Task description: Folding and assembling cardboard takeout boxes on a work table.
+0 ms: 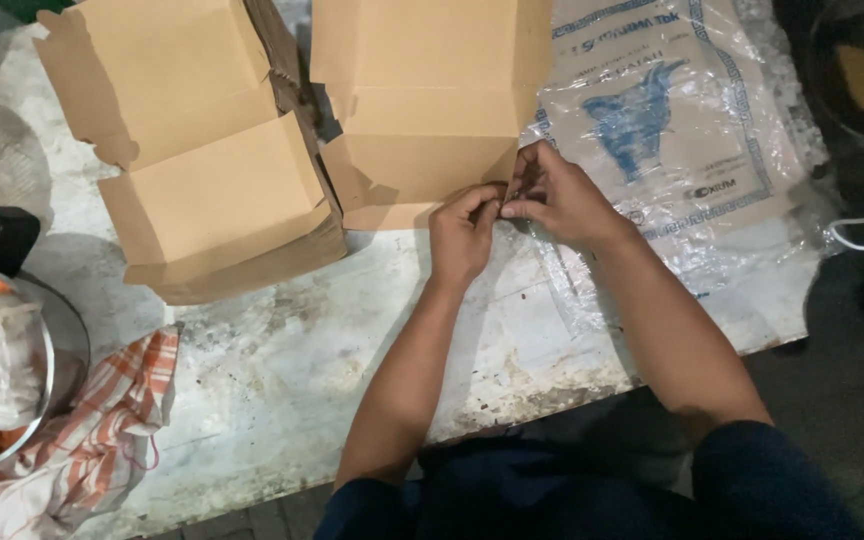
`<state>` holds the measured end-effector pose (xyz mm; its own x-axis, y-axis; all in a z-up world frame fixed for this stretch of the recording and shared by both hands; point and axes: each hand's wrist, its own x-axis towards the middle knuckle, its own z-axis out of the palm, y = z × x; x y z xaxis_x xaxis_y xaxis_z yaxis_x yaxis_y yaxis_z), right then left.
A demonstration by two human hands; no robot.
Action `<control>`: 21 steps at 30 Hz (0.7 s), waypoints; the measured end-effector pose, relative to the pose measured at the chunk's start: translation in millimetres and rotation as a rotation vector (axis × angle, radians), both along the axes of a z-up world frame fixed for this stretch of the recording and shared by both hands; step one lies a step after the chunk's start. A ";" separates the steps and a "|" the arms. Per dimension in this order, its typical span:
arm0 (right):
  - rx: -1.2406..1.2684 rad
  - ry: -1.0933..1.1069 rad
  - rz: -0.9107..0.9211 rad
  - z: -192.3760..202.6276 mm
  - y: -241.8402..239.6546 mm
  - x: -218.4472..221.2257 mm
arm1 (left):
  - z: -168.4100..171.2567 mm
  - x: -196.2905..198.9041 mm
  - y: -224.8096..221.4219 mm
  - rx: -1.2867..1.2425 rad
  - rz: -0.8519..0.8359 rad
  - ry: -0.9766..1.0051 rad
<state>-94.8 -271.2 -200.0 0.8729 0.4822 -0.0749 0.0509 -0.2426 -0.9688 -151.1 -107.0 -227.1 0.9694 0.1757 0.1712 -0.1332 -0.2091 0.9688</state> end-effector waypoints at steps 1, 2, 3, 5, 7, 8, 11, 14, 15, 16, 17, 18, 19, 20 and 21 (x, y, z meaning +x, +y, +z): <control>0.003 0.000 0.004 2.1 -0.3 -0.4 | -0.4 0.0 -1.3 0.003 0.004 0.000; 0.014 0.007 -0.002 3.9 0.6 -1.1 | -1.0 -0.9 -1.6 0.028 0.015 -0.006; 0.024 0.014 -0.009 5.4 1.9 -1.8 | -1.8 -1.9 -1.4 0.053 0.025 -0.011; 0.029 0.020 -0.015 11.2 4.6 -4.2 | -1.2 -1.4 -1.6 0.085 0.067 -0.051; 0.030 0.026 -0.021 10.7 5.7 -5.8 | -2.2 -2.6 -2.9 0.114 0.109 -0.091; 0.041 0.024 -0.021 7.7 6.5 -5.5 | -2.5 -2.8 -2.8 0.150 0.117 -0.114; 0.066 0.026 -0.013 6.7 6.9 -5.8 | 8.1 -4.4 -1.7 0.319 0.172 -0.166; 0.086 0.025 -0.009 4.9 5.7 -5.7 | 8.7 -4.2 -1.8 0.472 0.229 -0.194; 0.093 0.022 -0.008 3.9 5.3 -5.7 | 6.6 -4.0 -2.0 0.494 0.243 -0.192; 0.092 0.019 -0.007 7.6 4.1 -4.2 | 4.8 -2.8 -0.4 0.494 0.245 -0.195; 0.093 -0.054 -0.048 11.4 3.0 -2.8 | 3.0 -1.7 1.2 0.474 0.277 -0.256; 0.094 -0.127 -0.087 15.1 1.6 -1.4 | 0.9 -0.9 2.3 0.454 0.309 -0.317; 0.092 -0.129 -0.084 19.9 -4.3 1.9 | 5.3 1.3 8.9 0.452 0.313 -0.319; 0.077 -0.252 -0.171 24.6 -10.0 5.6 | 9.6 3.6 15.6 0.464 0.410 -0.390; 0.062 -0.375 -0.256 29.2 -15.6 9.3 | 13.8 5.8 22.2 0.474 0.508 -0.462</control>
<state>-85.5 -286.8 -170.8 0.9260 0.2409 0.2907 0.3464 -0.2356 -0.9080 -145.3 -84.8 -213.3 0.6058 0.3816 0.6981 -0.2748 -0.7231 0.6337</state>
